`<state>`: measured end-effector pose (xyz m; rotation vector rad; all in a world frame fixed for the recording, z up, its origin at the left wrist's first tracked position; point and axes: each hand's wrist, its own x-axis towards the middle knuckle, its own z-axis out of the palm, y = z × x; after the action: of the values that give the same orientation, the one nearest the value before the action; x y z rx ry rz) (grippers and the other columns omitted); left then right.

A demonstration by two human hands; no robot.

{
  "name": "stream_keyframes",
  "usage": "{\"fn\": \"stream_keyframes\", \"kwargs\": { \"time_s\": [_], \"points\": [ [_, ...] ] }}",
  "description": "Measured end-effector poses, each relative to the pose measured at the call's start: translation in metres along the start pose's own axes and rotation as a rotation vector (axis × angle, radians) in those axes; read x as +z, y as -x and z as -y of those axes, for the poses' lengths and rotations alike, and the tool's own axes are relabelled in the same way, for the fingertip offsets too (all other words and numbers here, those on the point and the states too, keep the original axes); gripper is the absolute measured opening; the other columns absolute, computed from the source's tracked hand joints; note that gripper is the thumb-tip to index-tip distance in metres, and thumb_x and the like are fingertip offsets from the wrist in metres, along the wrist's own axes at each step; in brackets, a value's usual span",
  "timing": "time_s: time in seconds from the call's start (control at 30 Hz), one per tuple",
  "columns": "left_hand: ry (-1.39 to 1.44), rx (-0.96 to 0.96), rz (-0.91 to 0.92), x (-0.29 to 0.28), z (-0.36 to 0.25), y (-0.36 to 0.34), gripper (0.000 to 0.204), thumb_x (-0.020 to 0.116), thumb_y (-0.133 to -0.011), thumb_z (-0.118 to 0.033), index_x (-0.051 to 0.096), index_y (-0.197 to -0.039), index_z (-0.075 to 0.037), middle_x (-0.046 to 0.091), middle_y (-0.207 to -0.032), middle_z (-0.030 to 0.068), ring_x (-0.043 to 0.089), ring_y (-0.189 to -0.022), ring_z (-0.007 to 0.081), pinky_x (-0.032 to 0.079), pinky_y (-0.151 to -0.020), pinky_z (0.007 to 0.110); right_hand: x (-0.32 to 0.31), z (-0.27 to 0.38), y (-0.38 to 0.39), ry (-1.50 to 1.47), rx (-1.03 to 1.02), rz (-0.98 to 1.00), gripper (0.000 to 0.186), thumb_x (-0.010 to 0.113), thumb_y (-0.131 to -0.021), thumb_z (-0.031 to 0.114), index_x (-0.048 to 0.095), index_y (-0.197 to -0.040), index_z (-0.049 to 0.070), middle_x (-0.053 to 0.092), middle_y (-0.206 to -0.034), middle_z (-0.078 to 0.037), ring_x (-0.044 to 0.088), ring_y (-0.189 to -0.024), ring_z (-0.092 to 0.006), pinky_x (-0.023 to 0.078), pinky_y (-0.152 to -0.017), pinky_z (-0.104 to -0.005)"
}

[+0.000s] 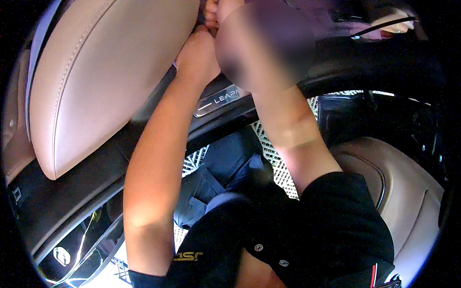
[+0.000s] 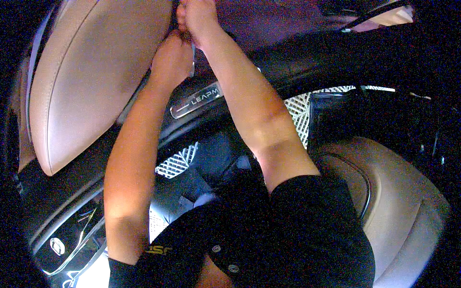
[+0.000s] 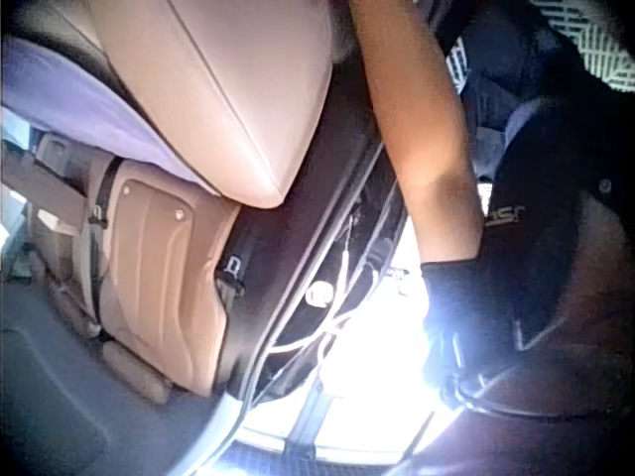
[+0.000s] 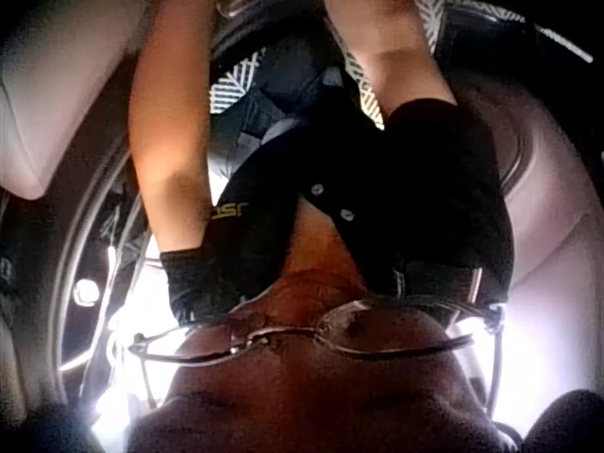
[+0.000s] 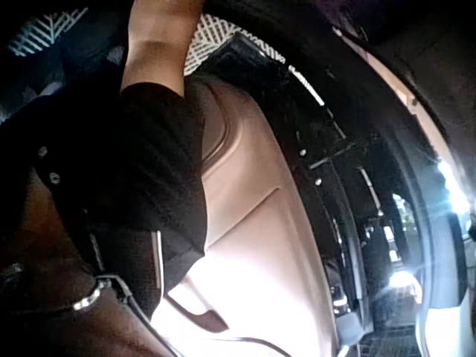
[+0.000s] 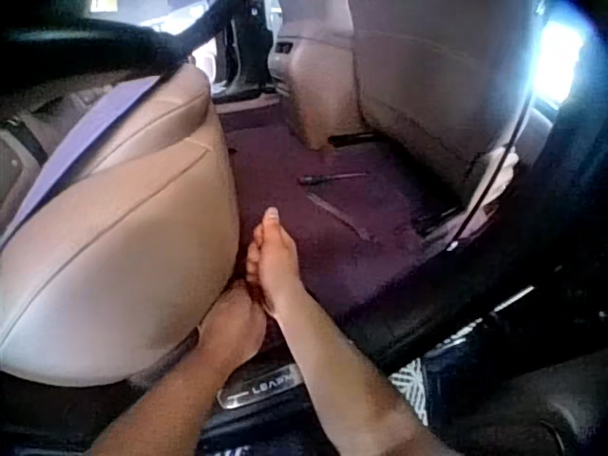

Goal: The person uses a pry tool to remove and reattach interior trim panels from the rear door pillar and seat area of a car, then manipulates the carpet and seat cushions by hand.

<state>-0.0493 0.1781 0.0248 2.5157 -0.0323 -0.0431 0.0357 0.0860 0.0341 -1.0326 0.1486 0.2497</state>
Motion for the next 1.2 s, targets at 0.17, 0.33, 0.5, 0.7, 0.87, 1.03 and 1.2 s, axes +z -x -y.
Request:
{"fn": "stream_keyframes", "kwargs": {
  "time_s": [0.17,0.33,0.5,0.7,0.87,1.03,1.2],
  "points": [
    [-0.23,0.135,0.177,0.014,0.03,-0.034,0.034,0.046,-0.096,-0.015,0.073,-0.105,0.003,0.072,-0.106,0.0287,0.07,-0.098,0.0461,0.055,-0.091,0.054,-0.008,-0.018,-0.015,-0.083,0.073,-0.109,0.048,0.041,-0.107,0.061,0.042,-0.076,0.025,0.034,-0.055,0.007,0.03,-0.042,-0.0121,0.025,-0.039,-0.0303],
    [-0.223,-0.026,0.448,0.013,0.009,-0.04,0.034,0.048,-0.094,-0.016,0.076,-0.104,0.001,0.074,-0.102,0.0261,0.074,-0.094,0.0398,0.058,-0.086,0.051,-0.022,-0.027,-0.009,-0.057,-0.074,-0.307,0.052,0.042,-0.107,0.061,0.042,-0.073,0.022,0.037,-0.056,0.005,0.036,-0.043,-0.0124,0.029,-0.041,-0.0315],
    [-0.175,-0.145,0.363,0.001,0.016,-0.032,0.045,0.055,-0.094,-0.032,0.071,-0.123,-0.002,0.07,-0.124,0.0249,0.067,-0.118,0.0375,0.052,-0.097,0.049,0.001,-0.016,0.017,-0.073,-0.105,-0.281,0.051,0.045,-0.107,0.061,0.042,-0.074,0.021,0.037,-0.057,0.006,0.036,-0.044,-0.0107,0.028,-0.041,-0.0286],
    [0.055,0.267,-0.099,-0.048,0.02,0.111,0.038,0.059,-0.095,-0.006,0.061,-0.133,0.001,0.065,-0.127,0.0256,0.063,-0.116,0.0443,0.051,-0.1,0.048,-0.023,0.003,0.036,-0.361,0.007,-0.199,0.054,0.047,-0.103,0.066,0.044,-0.072,0.022,0.035,-0.056,0.007,0.033,-0.043,-0.0095,0.027,-0.04,-0.0271],
    [0.065,0.081,-0.036,-0.078,0.03,0.219,0.035,0.058,-0.09,0.004,0.067,-0.125,0.003,0.07,-0.126,0.0224,0.068,-0.117,0.0363,0.051,-0.104,0.043,-0.042,0.106,0.067,-0.219,-0.891,0.247,0.052,0.033,-0.113,0.047,0.049,-0.074,0.016,0.042,-0.054,0.003,0.041,-0.044,-0.0101,0.036,-0.042,-0.0291],
    [0.037,0.17,-0.095,-0.077,0.033,0.199,0.034,0.06,-0.089,0.004,0.067,-0.122,0.004,0.07,-0.123,0.0216,0.068,-0.113,0.0368,0.052,-0.1,0.044,-0.029,0.039,0.054,-0.484,-0.404,0.289,0.047,0.04,-0.109,0.043,0.045,-0.071,0.015,0.042,-0.057,0.001,0.037,-0.045,-0.0136,0.034,-0.044,-0.0297],
    [-0.008,0.231,-0.152,-0.061,0.047,0.16,0.028,0.06,-0.092,0.001,0.068,-0.119,0.003,0.071,-0.119,0.0214,0.068,-0.109,0.0381,0.053,-0.098,0.043,-0.019,0.025,0.058,-0.543,-0.334,0.261,0.048,0.04,-0.108,0.044,0.039,-0.069,0.017,0.033,-0.057,0.002,0.026,-0.047,-0.0125,0.026,-0.044,-0.0296]
  ]
}}
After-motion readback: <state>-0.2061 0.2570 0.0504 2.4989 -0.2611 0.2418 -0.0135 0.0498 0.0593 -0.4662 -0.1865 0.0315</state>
